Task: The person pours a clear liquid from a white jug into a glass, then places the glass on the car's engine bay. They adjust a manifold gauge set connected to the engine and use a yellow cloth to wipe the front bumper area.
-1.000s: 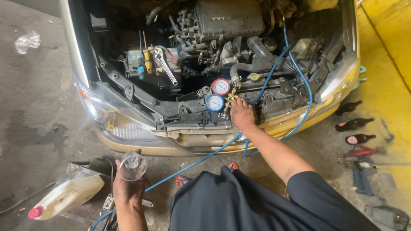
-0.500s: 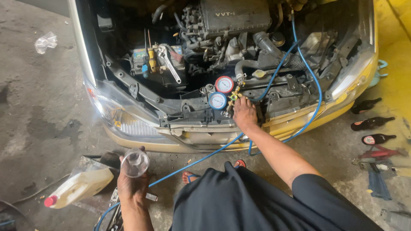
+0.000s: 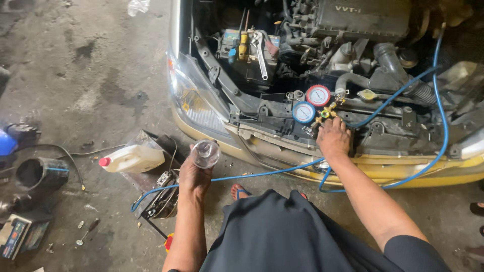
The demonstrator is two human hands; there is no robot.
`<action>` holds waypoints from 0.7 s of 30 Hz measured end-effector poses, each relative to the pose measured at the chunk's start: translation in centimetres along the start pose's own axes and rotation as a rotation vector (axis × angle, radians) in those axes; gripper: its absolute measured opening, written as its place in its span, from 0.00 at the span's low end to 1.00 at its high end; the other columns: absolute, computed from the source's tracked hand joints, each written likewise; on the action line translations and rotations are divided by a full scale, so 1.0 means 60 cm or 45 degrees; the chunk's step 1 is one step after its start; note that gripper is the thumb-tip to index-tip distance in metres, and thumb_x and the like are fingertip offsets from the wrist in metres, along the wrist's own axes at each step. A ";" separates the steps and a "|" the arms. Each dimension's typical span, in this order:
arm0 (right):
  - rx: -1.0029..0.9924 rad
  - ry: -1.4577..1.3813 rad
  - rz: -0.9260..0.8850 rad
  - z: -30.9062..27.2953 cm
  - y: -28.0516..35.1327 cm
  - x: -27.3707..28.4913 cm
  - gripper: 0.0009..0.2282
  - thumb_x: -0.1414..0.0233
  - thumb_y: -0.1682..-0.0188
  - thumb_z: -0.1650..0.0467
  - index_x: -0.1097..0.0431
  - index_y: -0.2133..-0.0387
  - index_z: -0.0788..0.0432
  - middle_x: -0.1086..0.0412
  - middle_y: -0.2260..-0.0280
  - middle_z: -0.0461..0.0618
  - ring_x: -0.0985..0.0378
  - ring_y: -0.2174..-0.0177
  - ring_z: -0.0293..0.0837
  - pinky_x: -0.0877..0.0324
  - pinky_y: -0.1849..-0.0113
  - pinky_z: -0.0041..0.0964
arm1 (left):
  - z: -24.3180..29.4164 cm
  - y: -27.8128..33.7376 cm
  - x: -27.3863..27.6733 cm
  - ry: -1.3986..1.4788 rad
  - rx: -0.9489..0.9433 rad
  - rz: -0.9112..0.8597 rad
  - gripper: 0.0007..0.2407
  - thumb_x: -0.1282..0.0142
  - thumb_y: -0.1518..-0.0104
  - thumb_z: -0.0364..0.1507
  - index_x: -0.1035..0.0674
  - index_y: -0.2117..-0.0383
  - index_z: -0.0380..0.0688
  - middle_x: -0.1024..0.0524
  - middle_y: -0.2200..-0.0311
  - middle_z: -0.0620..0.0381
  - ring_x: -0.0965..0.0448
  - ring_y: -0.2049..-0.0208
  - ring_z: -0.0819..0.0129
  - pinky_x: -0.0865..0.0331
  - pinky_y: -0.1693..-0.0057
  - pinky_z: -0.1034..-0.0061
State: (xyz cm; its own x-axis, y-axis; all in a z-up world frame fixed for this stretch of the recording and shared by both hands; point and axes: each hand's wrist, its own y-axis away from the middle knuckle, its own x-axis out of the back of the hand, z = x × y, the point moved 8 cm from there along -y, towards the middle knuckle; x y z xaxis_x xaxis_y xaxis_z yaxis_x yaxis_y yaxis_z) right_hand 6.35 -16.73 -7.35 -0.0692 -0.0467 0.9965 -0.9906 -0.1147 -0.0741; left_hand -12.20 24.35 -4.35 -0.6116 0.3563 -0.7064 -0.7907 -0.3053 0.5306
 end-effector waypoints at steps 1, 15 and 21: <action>0.021 0.014 0.009 -0.004 -0.001 0.003 0.13 0.48 0.48 0.64 0.29 0.59 0.62 0.34 0.55 0.58 0.31 0.51 0.56 0.34 0.54 0.54 | -0.003 0.002 -0.003 0.015 0.003 -0.024 0.11 0.52 0.33 0.32 0.23 0.55 0.35 0.19 0.57 0.49 0.17 0.55 0.61 0.23 0.44 0.64; 0.132 0.096 0.022 0.011 -0.031 -0.011 0.14 0.47 0.51 0.64 0.28 0.57 0.60 0.33 0.51 0.55 0.32 0.48 0.53 0.35 0.50 0.53 | -0.019 0.044 0.021 -0.001 -0.063 -0.026 0.11 0.50 0.33 0.34 0.24 0.55 0.39 0.19 0.57 0.52 0.18 0.55 0.63 0.23 0.44 0.64; 0.098 0.039 -0.093 0.013 -0.034 -0.007 0.16 0.47 0.51 0.63 0.29 0.54 0.61 0.33 0.52 0.55 0.32 0.48 0.53 0.35 0.52 0.53 | -0.011 0.077 0.002 -0.079 -0.137 -0.041 0.13 0.48 0.32 0.34 0.25 0.50 0.36 0.20 0.54 0.49 0.18 0.53 0.61 0.25 0.43 0.64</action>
State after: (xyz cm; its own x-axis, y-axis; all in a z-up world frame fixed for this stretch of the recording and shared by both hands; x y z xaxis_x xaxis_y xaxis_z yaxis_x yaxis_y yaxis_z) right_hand 8.50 -17.28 -7.66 -0.0017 -0.0053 1.0000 -0.9813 -0.1924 -0.0027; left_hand -15.93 22.39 -2.28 -0.5893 0.4203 -0.6900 -0.8044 -0.3850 0.4526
